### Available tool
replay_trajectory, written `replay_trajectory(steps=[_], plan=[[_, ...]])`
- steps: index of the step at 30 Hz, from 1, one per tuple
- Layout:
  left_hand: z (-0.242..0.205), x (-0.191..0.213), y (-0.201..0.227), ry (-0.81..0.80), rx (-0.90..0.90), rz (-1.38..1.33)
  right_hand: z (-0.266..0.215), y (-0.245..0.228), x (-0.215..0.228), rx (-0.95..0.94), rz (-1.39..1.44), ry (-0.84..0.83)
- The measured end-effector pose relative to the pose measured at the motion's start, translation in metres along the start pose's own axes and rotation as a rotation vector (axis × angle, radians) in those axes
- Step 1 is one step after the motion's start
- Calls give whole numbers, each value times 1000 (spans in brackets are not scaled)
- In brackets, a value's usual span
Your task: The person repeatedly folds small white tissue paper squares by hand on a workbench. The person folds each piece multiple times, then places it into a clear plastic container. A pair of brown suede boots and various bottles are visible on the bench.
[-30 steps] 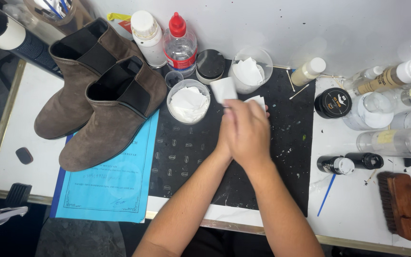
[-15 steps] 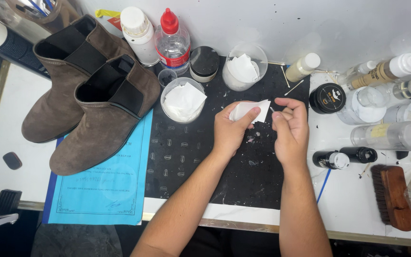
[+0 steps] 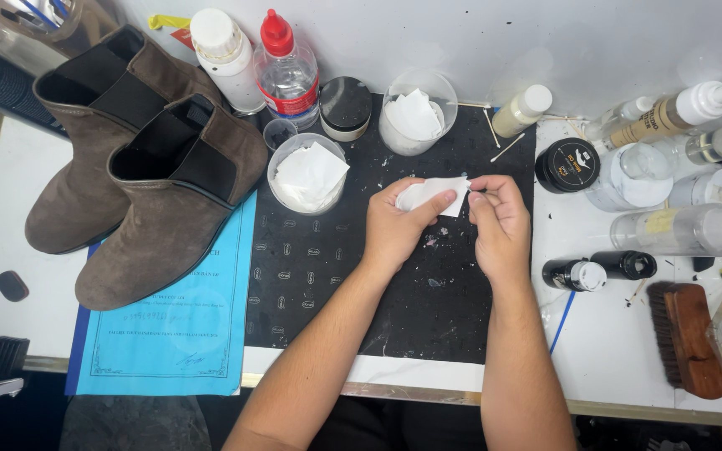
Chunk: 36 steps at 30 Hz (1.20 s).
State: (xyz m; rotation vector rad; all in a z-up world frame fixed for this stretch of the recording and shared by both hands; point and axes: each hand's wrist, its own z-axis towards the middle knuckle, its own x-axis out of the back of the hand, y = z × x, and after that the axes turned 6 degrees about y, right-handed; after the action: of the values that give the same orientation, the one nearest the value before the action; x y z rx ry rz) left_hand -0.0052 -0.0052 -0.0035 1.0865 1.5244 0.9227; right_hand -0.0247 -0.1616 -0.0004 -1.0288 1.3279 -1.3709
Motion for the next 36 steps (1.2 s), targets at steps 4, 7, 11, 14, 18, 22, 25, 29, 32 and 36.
replay_trajectory(steps=[4,7,11,14,18,22,25,29,32,36], plan=[[4,-1,-2,-66,111,-226,-4,2,-1,-13,6,-14],[6,1,-2,-108,177,-369,-6,3,-2,-4,59,-36],[7,4,-2,-171,272,-501,-7,3,0,6,22,-10],[7,4,-1,-154,253,-470,-8,4,1,-4,9,9],[6,1,0,-127,66,-356,-7,4,3,-1,-23,15],[3,0,-1,-71,-121,-121,-8,3,3,-13,-50,-8],[2,2,0,-46,-191,-26,-8,0,2,-44,-52,-39],[2,1,3,-68,-210,-21,-8,-3,2,-65,-51,-49],[0,1,6,-70,-166,-2,-6,-4,3,-64,-55,-74],[-1,2,8,-78,-144,35,-5,0,8,-94,-4,-100]])
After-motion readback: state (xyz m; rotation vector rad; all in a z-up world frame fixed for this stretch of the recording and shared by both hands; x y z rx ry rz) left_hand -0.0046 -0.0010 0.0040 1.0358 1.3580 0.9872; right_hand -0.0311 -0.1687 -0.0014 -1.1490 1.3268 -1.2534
